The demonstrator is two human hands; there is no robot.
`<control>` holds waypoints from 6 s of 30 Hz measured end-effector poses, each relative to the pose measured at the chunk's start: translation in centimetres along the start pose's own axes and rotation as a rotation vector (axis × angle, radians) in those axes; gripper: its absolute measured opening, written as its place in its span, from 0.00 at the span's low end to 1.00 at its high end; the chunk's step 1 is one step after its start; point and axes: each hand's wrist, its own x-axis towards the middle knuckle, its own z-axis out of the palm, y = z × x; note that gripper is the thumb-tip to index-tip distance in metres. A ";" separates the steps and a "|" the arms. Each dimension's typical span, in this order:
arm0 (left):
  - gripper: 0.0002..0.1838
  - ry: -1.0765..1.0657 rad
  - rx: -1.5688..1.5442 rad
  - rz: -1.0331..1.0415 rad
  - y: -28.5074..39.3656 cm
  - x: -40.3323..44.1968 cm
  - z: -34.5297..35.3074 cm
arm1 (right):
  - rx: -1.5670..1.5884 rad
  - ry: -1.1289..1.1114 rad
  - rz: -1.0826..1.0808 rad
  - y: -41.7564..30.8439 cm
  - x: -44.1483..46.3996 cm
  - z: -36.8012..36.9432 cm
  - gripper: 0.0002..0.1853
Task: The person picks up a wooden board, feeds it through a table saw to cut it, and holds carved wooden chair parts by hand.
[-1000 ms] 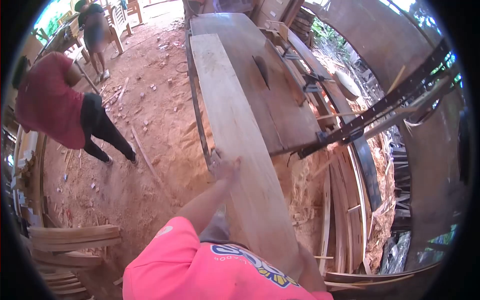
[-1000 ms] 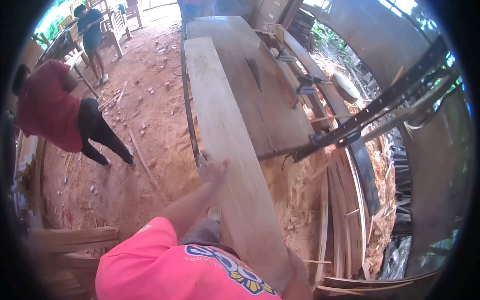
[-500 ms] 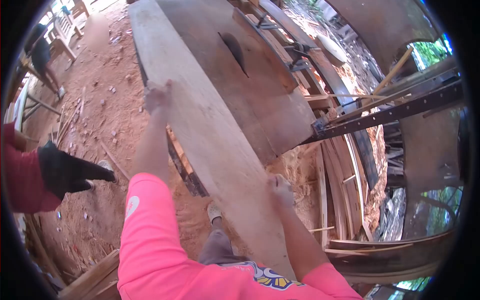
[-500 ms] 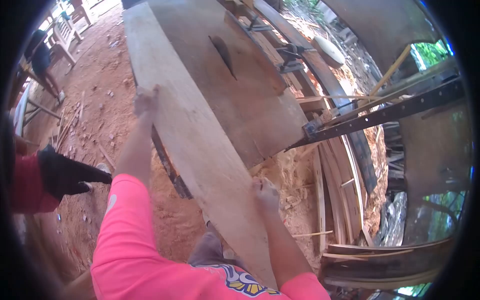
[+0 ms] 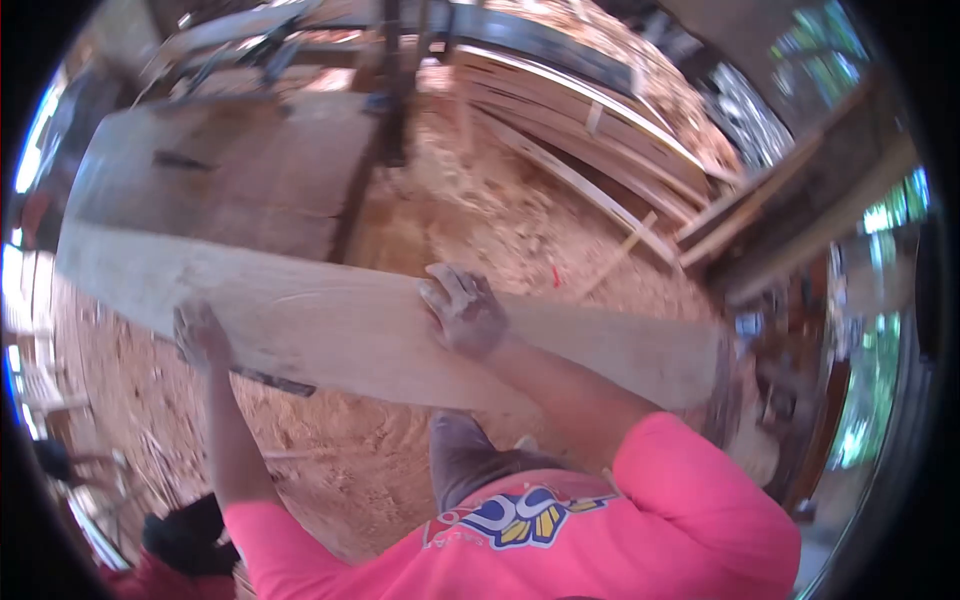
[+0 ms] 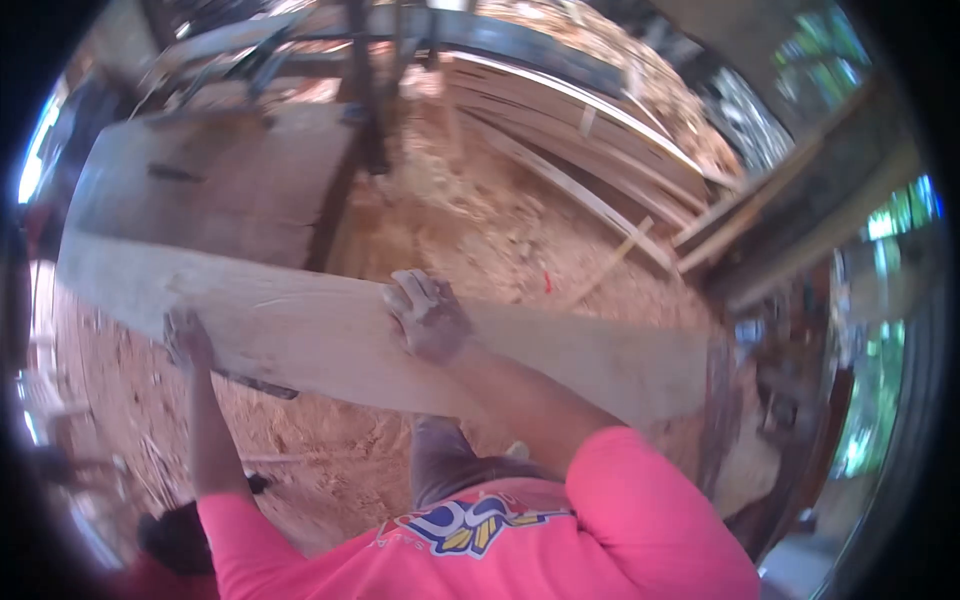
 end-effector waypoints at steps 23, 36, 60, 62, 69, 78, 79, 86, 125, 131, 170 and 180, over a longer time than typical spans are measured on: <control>0.45 -0.066 -0.211 0.950 51.2 -66.4 -9.3 | 0.332 -0.338 1.145 21.9 -81.4 -13.9 0.21; 0.30 -0.225 -0.297 0.979 64.6 -70.9 -10.2 | 0.367 -0.516 1.232 35.2 -93.6 -15.1 0.25; 0.22 -0.106 -0.047 1.387 62.4 -62.3 -6.2 | 0.166 -0.764 1.038 46.1 -101.1 -7.5 0.25; 0.23 -0.072 -0.016 1.420 62.3 -61.9 -6.4 | 0.177 -0.801 1.060 46.3 -100.7 -7.8 0.25; 0.26 0.175 0.032 1.608 60.6 -56.5 -5.3 | 0.238 -0.826 1.118 47.3 -100.1 -8.6 0.28; 0.17 0.016 -0.366 1.159 63.5 -71.0 -8.0 | 0.219 -0.533 0.879 53.0 -88.6 -16.6 0.23; 0.14 -0.091 -0.474 0.983 63.8 -71.9 -9.4 | 0.195 -0.452 0.816 53.8 -84.7 -18.0 0.23; 0.20 0.079 -0.809 0.787 59.2 -72.7 -13.2 | 0.225 -0.085 0.310 49.4 -48.1 -31.6 0.24; 0.48 -0.247 -0.768 -0.981 63.7 -79.8 -25.8 | 1.229 -1.559 0.548 43.4 -39.4 -10.8 0.47; 0.39 0.034 -1.872 -1.025 58.9 -82.4 -17.2 | 0.576 -1.210 0.078 43.3 -32.7 -19.4 0.42; 0.37 -0.102 -2.003 -1.144 63.1 -88.4 1.4 | 1.054 -1.270 0.353 54.2 -28.0 -18.2 0.30; 0.37 -0.256 -2.305 -0.890 62.7 -85.1 -4.3 | 1.409 -1.180 0.523 53.0 -29.2 -20.9 0.26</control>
